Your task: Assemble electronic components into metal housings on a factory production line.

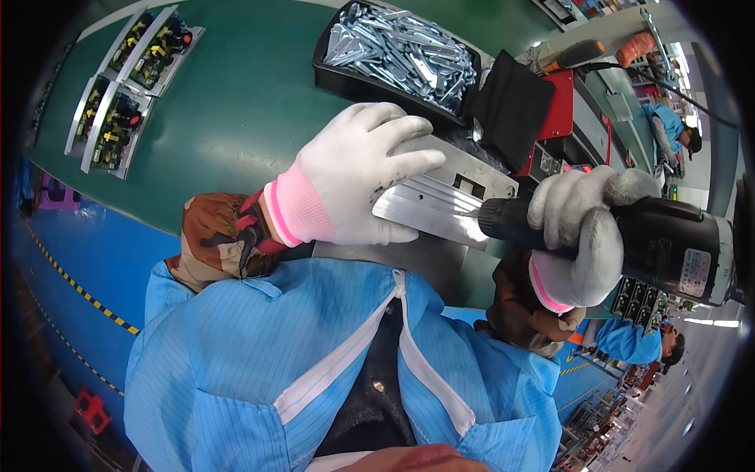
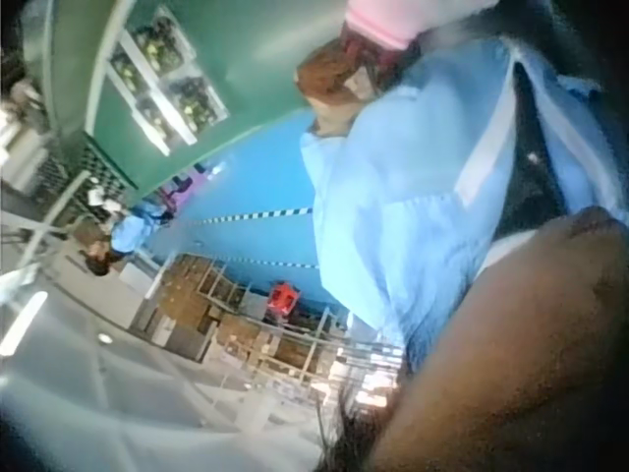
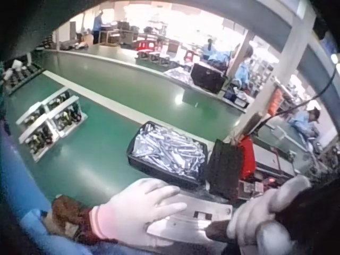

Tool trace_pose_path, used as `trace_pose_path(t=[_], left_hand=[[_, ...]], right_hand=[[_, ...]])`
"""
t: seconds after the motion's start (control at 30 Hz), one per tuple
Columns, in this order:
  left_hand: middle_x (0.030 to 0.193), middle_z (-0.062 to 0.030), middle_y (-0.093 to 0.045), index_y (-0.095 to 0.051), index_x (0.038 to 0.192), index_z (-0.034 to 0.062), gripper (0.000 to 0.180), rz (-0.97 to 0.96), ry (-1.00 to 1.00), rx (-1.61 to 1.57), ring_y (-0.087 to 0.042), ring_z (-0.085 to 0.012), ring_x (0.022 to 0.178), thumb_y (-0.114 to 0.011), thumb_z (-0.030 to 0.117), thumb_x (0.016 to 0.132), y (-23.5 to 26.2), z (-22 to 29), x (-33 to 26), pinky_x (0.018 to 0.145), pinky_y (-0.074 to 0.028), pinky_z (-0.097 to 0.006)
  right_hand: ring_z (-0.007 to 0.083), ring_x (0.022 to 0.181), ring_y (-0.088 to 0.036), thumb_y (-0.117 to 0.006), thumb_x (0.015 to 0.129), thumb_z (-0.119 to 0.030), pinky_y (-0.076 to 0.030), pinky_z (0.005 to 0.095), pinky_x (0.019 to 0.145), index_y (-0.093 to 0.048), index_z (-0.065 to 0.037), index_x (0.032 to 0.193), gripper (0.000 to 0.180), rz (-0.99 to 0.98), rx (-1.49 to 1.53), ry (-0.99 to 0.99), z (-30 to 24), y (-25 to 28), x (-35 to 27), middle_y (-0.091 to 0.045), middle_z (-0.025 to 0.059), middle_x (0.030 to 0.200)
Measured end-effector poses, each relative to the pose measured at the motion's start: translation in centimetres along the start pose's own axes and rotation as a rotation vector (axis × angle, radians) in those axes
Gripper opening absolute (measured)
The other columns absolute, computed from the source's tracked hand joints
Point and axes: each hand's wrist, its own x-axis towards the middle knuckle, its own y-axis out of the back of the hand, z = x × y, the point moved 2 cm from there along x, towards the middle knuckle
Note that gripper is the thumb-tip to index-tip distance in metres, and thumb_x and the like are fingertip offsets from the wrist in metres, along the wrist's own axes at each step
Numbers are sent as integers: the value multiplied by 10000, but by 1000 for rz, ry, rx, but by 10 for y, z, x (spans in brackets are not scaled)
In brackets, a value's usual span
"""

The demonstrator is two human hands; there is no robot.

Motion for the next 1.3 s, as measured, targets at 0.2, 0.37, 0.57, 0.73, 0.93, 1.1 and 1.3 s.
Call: trace_pose_path(t=[0.2,0.37,0.57,0.73,0.93,1.1,1.3], left_hand=[[1145,-170,-523,-553,1109,86,673,-3,-16,-5,-492,-370,1020,-741,354,522,1,2,2,864,-409,-438],[1148,-199,-508,-536,1112,43,685,-65,-72,19,-488,-389,1021,-717,429,575,5,2,6,866,-404,-450],[1124,-196,-519,-539,1097,21,716,-77,-54,27,-493,-384,1017,-707,492,584,4,9,10,883,-398,-446],[1132,-224,-514,-524,1110,-38,780,-121,-74,77,-502,-397,1029,-721,508,589,7,15,18,861,-424,-438],[1151,-183,-520,-538,1125,17,776,-103,-19,97,-498,-376,1040,-733,497,547,3,18,16,881,-418,-430],[1146,-197,-517,-525,1132,-6,794,-122,-28,109,-500,-382,1038,-735,493,552,4,17,17,881,-420,-429],[1140,-186,-519,-532,1117,6,785,-93,3,63,-501,-374,1028,-743,479,528,3,13,15,884,-416,-425]], right_hand=[[145,457,-469,-548,779,18,-459,311,486,-404,-58,1068,332,85,-107,88,0,-6,-5,-478,45,574],[126,472,-447,-506,823,-17,-424,293,495,-435,-39,1080,268,119,-714,204,3,8,-15,-468,53,628],[157,528,-548,-500,752,86,-451,248,459,-411,12,1090,357,232,-318,-59,-4,-9,-13,-539,100,666],[182,509,-490,-538,815,-56,-450,341,525,-431,37,1103,320,374,-45,159,-17,52,-26,-501,71,643],[149,518,-534,-567,778,46,-487,289,523,-466,62,1078,317,721,-376,392,-47,130,-20,-551,79,668],[149,523,-486,-588,804,-32,-469,314,558,-487,24,1053,274,770,-490,273,-25,143,-18,-496,62,648],[152,528,-463,-577,815,-45,-431,321,537,-488,24,1005,220,680,-384,123,-34,119,-38,-473,60,637]])
